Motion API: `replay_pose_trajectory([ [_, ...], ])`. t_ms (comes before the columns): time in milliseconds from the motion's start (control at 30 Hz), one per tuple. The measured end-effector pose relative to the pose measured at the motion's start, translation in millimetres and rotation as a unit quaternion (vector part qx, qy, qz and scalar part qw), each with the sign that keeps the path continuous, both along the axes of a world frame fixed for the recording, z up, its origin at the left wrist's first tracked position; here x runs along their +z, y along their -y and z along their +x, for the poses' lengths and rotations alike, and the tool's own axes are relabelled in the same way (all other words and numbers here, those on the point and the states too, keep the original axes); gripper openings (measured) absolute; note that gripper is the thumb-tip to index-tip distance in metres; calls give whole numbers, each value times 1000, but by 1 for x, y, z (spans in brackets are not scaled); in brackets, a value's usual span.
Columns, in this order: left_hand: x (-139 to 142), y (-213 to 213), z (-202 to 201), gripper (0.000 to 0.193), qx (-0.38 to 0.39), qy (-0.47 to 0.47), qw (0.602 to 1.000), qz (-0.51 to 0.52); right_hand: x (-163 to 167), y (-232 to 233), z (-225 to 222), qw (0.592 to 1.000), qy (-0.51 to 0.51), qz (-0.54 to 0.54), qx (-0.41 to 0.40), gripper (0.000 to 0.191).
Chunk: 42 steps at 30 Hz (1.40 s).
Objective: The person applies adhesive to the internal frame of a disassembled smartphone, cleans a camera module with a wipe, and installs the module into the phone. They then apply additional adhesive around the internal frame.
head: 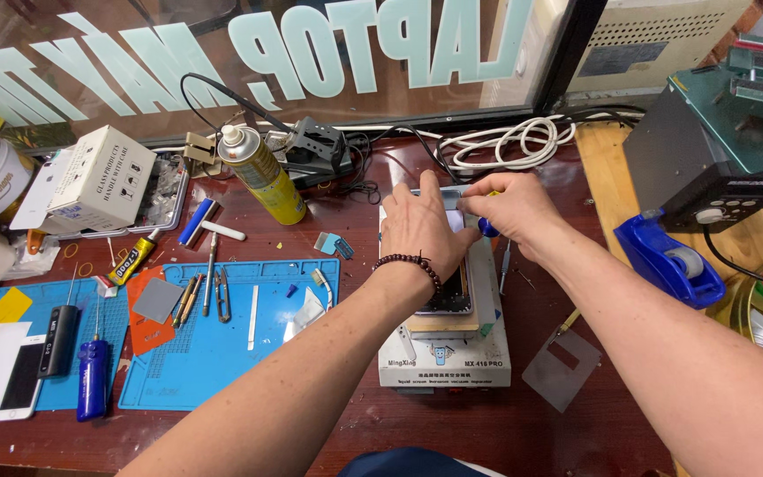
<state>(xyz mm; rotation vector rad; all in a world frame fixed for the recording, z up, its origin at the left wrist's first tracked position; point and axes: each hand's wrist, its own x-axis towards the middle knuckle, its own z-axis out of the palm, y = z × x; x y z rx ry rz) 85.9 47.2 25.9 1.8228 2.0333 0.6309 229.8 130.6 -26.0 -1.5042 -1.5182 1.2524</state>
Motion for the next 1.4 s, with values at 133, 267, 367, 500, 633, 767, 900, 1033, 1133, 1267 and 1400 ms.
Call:
replay_pose_trajectory([
  [133,-23,-16,-23,69,27,47,998,14,3,-1,-3,1000,0,-16,-4,14],
  [267,-42,-43,-64,36,53,172,984,-7,8,-1,-6,1000,14,-16,-3,14],
  [367,-49,-57,-84,38,41,371,919,-124,11,0,-9,1000,18,-20,-6,14],
  [500,-52,-63,-92,42,15,381,912,-149,12,2,-15,999,18,-27,-8,15],
  [633,-54,-66,-94,45,7,382,910,-162,12,3,-19,999,31,-32,-15,16],
  [767,-58,-67,-97,42,9,386,910,-151,13,1,-22,998,40,-36,-16,15],
  [900,-61,-68,-99,41,25,372,913,-163,13,2,-27,997,60,-31,-29,15],
  [1033,-61,-69,-100,39,41,386,904,-178,13,3,-30,996,74,-26,-41,15],
  [1133,-62,-69,-101,39,39,406,895,-181,14,3,-32,997,63,-16,-35,15],
  [1267,-61,-67,-103,39,41,423,885,-187,15,3,-35,995,90,-26,-46,14],
  [1400,-58,-64,-105,40,34,425,885,-188,18,2,-37,991,127,-15,-34,15],
])
